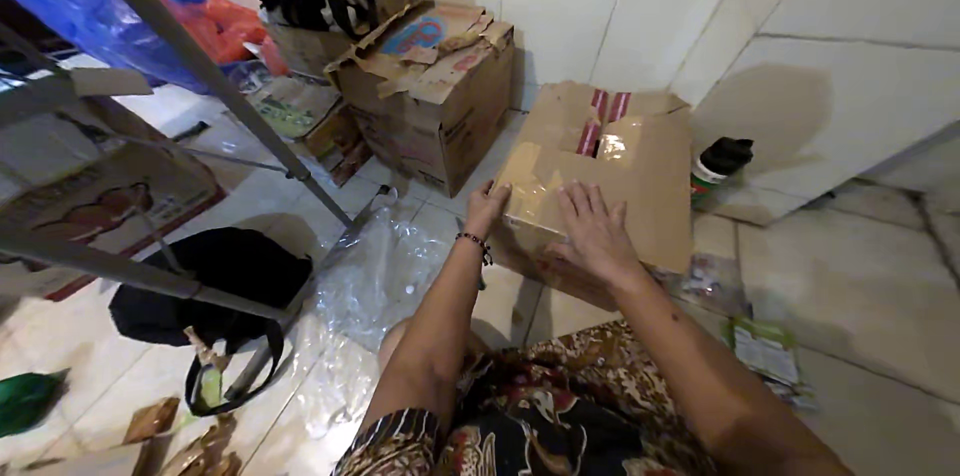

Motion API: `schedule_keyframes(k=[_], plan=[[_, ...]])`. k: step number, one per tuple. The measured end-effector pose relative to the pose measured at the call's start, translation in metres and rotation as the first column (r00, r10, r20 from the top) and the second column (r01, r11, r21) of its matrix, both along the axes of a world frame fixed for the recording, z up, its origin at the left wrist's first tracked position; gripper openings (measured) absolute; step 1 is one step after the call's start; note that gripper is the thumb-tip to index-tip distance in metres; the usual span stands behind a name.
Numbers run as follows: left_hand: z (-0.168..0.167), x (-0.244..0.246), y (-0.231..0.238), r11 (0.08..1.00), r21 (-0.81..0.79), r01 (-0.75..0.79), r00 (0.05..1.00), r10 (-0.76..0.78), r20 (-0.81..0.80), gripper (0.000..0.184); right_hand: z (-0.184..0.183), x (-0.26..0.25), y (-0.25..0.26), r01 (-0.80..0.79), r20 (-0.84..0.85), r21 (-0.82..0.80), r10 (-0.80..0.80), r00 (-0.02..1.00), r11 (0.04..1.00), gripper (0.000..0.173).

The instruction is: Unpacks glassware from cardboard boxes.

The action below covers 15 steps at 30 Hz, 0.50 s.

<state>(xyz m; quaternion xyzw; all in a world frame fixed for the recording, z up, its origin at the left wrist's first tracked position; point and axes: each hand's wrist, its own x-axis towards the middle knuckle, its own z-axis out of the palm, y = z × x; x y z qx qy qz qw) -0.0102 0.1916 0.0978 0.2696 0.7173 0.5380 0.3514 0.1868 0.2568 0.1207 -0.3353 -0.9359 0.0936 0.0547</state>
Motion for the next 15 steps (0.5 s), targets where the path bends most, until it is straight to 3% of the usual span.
schedule_keyframes(k=[6,12,15], plan=[[0.007,0.002,-0.003,0.999,-0.03,-0.012,1.0,0.012,-0.019,0.045,-0.004,0.004,-0.001,-0.009,-0.037,0.051,0.011,0.999,0.999,0.096],[-0.002,-0.004,0.003,1.0,-0.025,-0.005,0.999,0.004,-0.042,0.043,0.006,0.059,-0.02,0.316,-0.055,0.026,-0.314,0.948,0.948,0.092],[-0.003,-0.002,0.004,1.0,-0.012,-0.012,0.999,0.012,-0.044,0.04,-0.016,0.082,-0.017,0.347,-0.185,0.062,-0.33,0.925,0.936,0.086]])
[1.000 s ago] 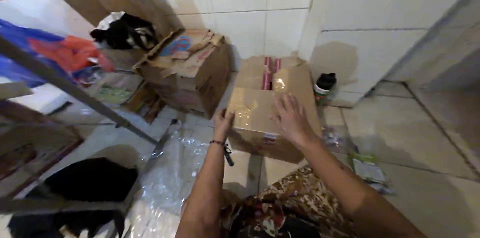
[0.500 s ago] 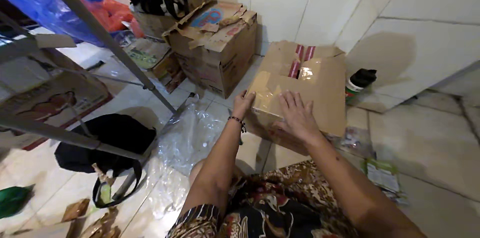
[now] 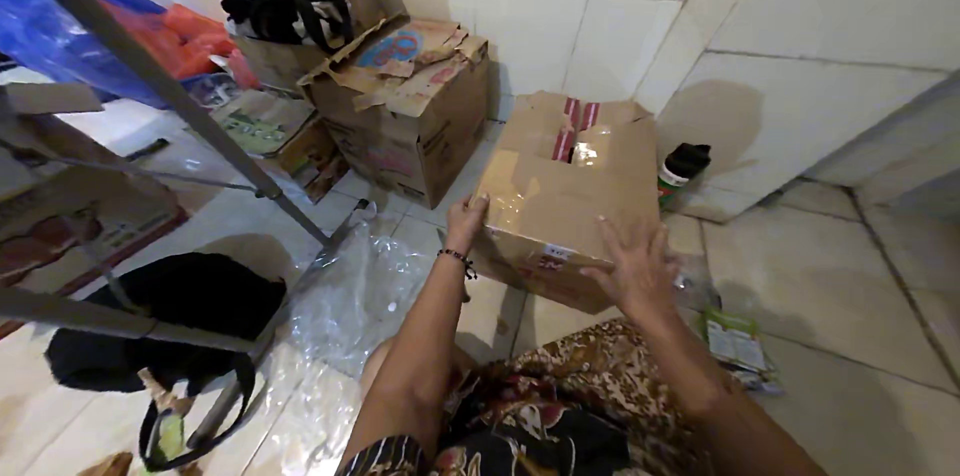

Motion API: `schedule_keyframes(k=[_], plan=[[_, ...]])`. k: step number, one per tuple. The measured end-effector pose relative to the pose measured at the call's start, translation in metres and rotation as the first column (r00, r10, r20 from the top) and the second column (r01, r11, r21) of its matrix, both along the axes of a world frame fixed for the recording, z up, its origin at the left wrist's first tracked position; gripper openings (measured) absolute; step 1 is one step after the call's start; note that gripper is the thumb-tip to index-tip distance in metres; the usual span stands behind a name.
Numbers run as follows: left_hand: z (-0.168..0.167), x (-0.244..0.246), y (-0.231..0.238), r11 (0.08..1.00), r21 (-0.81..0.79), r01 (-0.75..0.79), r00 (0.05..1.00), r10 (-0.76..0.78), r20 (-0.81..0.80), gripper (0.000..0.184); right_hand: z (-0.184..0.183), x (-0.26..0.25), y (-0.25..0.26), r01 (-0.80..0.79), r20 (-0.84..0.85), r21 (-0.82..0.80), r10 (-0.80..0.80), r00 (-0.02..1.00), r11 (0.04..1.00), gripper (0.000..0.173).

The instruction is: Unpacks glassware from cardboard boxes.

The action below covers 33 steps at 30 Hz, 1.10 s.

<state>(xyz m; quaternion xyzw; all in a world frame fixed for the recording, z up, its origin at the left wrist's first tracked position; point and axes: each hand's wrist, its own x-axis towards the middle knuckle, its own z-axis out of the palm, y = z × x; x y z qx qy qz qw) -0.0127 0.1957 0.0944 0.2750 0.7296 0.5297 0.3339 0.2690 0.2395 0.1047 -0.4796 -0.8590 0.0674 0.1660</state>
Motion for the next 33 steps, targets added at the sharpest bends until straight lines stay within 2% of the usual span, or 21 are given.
schedule_keyframes(k=[3,7,14,18,22,26,33], plan=[[-0.004,0.0,0.002,0.999,0.018,-0.034,0.999,0.034,0.004,0.041,-0.02,0.005,0.008,-0.054,-0.079,0.16,0.068,0.995,0.986,0.074],[-0.005,-0.001,0.002,0.997,0.008,-0.08,0.997,0.08,0.02,0.042,-0.021,0.001,0.017,-0.086,-0.089,0.223,0.109,0.99,0.971,0.069],[-0.012,-0.011,0.017,1.0,0.005,0.024,0.992,-0.023,-0.122,0.051,-0.033,-0.003,0.05,-0.078,-0.12,0.241,0.11,0.987,0.967,0.067],[-0.015,-0.012,0.028,0.999,-0.021,0.034,0.987,-0.036,-0.156,0.056,-0.028,-0.008,0.058,-0.057,-0.118,0.155,0.076,0.99,0.986,0.072],[-0.018,-0.011,0.034,1.0,0.017,-0.014,0.981,0.017,-0.195,0.05,-0.031,-0.008,0.06,-0.029,-0.119,0.151,0.047,0.992,0.988,0.074],[-0.011,-0.009,0.032,0.999,-0.017,-0.035,0.967,0.029,-0.251,0.043,-0.037,-0.011,0.061,-0.017,-0.225,0.192,0.061,0.973,0.981,0.068],[-0.003,0.001,0.01,0.997,-0.041,-0.064,0.951,0.048,-0.305,0.041,-0.033,-0.009,0.047,-0.078,-0.277,0.115,0.107,0.955,0.99,0.062]])
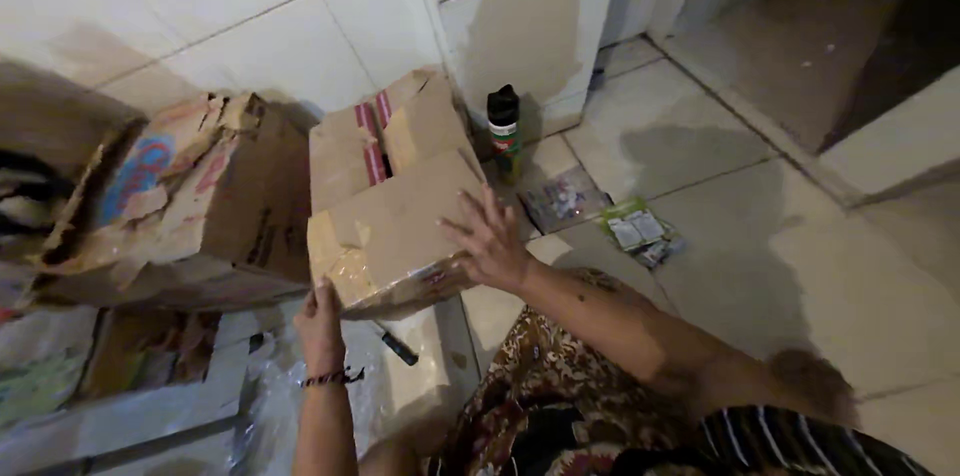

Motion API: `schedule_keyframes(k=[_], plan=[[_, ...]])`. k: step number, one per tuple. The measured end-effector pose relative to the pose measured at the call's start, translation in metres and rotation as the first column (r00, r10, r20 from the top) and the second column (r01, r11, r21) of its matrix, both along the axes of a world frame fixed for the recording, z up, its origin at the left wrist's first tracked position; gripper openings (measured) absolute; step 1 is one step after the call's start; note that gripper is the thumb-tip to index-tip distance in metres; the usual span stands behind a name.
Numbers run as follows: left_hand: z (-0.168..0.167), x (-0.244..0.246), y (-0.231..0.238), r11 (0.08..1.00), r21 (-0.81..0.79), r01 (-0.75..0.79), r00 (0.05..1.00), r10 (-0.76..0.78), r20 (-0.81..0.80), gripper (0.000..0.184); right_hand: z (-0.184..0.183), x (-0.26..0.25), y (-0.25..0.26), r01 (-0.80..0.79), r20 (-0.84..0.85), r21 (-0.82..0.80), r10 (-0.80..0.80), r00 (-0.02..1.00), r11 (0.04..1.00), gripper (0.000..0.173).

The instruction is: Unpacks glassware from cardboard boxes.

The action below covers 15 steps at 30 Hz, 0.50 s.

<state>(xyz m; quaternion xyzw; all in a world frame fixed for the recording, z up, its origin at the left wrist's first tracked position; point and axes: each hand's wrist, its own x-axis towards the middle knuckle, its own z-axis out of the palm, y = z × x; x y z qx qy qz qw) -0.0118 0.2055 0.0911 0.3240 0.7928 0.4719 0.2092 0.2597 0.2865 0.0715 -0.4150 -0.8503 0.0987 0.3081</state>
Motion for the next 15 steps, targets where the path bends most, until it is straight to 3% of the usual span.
schedule_keyframes(k=[5,15], plan=[[0.0,0.007,-0.035,0.998,0.018,-0.052,0.998,0.053,-0.022,0.041,0.013,0.005,-0.021,-0.093,0.011,-0.14,0.095,0.995,0.986,0.063],[0.002,0.015,-0.052,0.993,0.057,-0.103,0.994,0.102,0.027,0.037,0.012,0.004,-0.038,-0.104,-0.037,-0.147,0.099,0.994,0.984,0.065]])
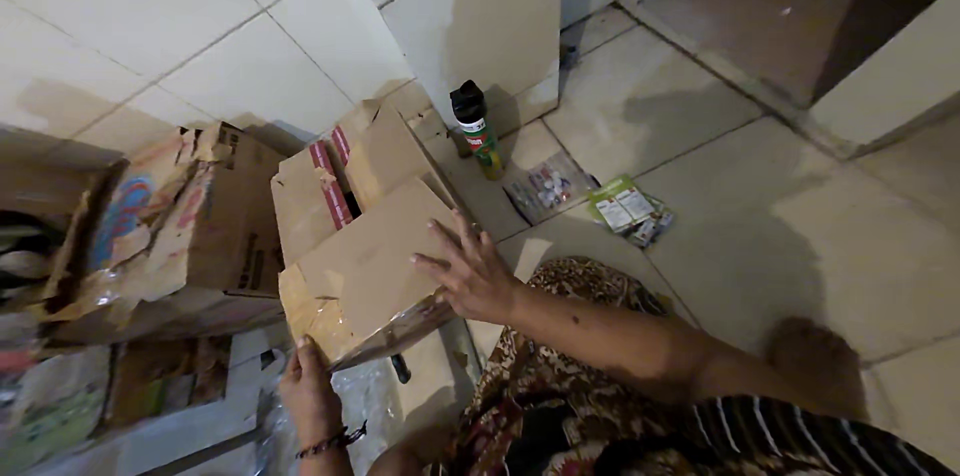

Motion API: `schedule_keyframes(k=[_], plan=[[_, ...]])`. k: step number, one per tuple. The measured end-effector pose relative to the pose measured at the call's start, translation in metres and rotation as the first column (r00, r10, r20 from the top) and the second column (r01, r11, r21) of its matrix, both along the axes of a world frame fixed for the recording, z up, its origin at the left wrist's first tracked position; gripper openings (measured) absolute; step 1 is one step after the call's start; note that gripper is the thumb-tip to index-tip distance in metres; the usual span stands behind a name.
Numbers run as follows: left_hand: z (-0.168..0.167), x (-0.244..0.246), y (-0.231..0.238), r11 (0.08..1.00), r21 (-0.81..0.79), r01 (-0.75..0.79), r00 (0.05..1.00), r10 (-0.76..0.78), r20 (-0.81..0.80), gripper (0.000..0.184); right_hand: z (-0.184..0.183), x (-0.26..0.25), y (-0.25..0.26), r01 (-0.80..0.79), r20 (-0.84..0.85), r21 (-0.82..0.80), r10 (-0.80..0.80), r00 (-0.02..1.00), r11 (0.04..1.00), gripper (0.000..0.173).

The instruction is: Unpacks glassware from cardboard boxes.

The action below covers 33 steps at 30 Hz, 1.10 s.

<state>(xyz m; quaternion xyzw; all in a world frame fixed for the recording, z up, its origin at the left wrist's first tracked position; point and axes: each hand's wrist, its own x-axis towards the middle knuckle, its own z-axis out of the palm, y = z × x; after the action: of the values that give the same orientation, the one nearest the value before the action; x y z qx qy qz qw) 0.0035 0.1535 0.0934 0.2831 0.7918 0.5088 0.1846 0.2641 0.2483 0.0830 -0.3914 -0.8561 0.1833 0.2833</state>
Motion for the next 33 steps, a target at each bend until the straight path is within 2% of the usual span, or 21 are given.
schedule_keyframes(k=[6,9,11,14,16,18,19,20,22,24,25,27,28,29,30,31,33], plan=[[-0.002,0.008,0.001,0.996,-0.054,-0.065,0.997,0.066,0.03,0.047,-0.014,-0.003,0.001,0.056,-0.022,0.159,-0.053,0.998,0.986,0.068],[-0.003,0.012,0.001,0.998,-0.011,-0.067,0.998,0.067,0.004,0.049,-0.007,0.002,0.002,0.036,-0.035,0.08,-0.033,0.999,0.996,0.066],[-0.003,0.01,-0.002,0.997,0.074,-0.009,1.0,0.011,-0.023,0.051,-0.002,0.004,0.006,0.083,-0.167,-0.017,-0.085,0.982,0.996,0.067],[-0.004,0.005,-0.003,0.96,0.28,0.008,0.999,-0.017,0.031,0.039,0.005,0.006,0.013,0.116,-0.41,-0.149,-0.168,0.896,0.982,0.073],[-0.002,0.004,-0.008,0.92,0.389,-0.041,0.989,-0.019,0.148,0.033,0.01,0.013,0.009,0.004,-0.564,-0.234,-0.139,0.814,0.972,0.061],[0.003,0.003,-0.016,0.895,0.44,-0.08,0.947,-0.07,0.314,0.071,0.011,0.026,0.001,-0.169,-0.733,-0.311,-0.123,0.669,0.935,0.073],[0.005,0.0,-0.019,0.884,0.455,-0.11,0.923,-0.079,0.376,0.084,0.009,0.031,-0.001,-0.22,-0.802,-0.326,-0.146,0.58,0.92,0.078],[0.007,-0.002,-0.022,0.876,0.471,-0.106,0.906,-0.11,0.409,0.09,0.008,0.037,-0.003,-0.249,-0.845,-0.337,-0.175,0.506,0.908,0.077],[0.003,-0.011,-0.03,0.858,0.512,-0.023,0.897,-0.209,0.39,0.082,0.007,0.053,0.0,-0.328,-0.871,-0.34,-0.164,0.463,0.881,0.063],[-0.007,-0.025,-0.041,0.816,0.552,0.175,0.895,-0.365,0.256,0.06,0.005,0.066,0.005,-0.42,-0.869,-0.318,-0.085,0.487,0.85,0.058],[-0.012,-0.036,-0.048,0.792,0.526,0.309,0.876,-0.453,0.168,0.05,0.005,0.07,0.005,-0.437,-0.846,-0.32,-0.046,0.532,0.841,0.055],[-0.016,-0.053,-0.06,0.745,0.452,0.491,0.819,-0.572,0.053,0.046,0.005,0.078,0.0,-0.418,-0.76,-0.326,0.028,0.649,0.848,0.033],[-0.016,-0.053,-0.067,0.743,0.434,0.509,0.812,-0.582,0.044,0.056,0.006,0.08,-0.004,-0.385,-0.695,-0.307,0.071,0.716,0.87,0.016],[-0.015,-0.049,-0.074,0.766,0.402,0.501,0.818,-0.571,0.069,0.079,0.004,0.08,-0.007,-0.359,-0.615,-0.264,0.131,0.778,0.895,0.011],[-0.016,-0.046,-0.078,0.795,0.36,0.488,0.828,-0.553,0.097,0.104,0.001,0.08,-0.008,-0.345,-0.534,-0.207,0.19,0.824,0.916,0.014],[-0.021,-0.046,-0.08,0.82,0.302,0.486,0.836,-0.537,0.114,0.119,-0.002,0.08,-0.01,-0.336,-0.447,-0.14,0.243,0.861,0.931,0.016],[-0.032,-0.046,-0.085,0.861,0.162,0.483,0.856,-0.503,0.121,0.126,-0.006,0.078,-0.012,-0.344,-0.252,0.015,0.337,0.907,0.939,0.014]])
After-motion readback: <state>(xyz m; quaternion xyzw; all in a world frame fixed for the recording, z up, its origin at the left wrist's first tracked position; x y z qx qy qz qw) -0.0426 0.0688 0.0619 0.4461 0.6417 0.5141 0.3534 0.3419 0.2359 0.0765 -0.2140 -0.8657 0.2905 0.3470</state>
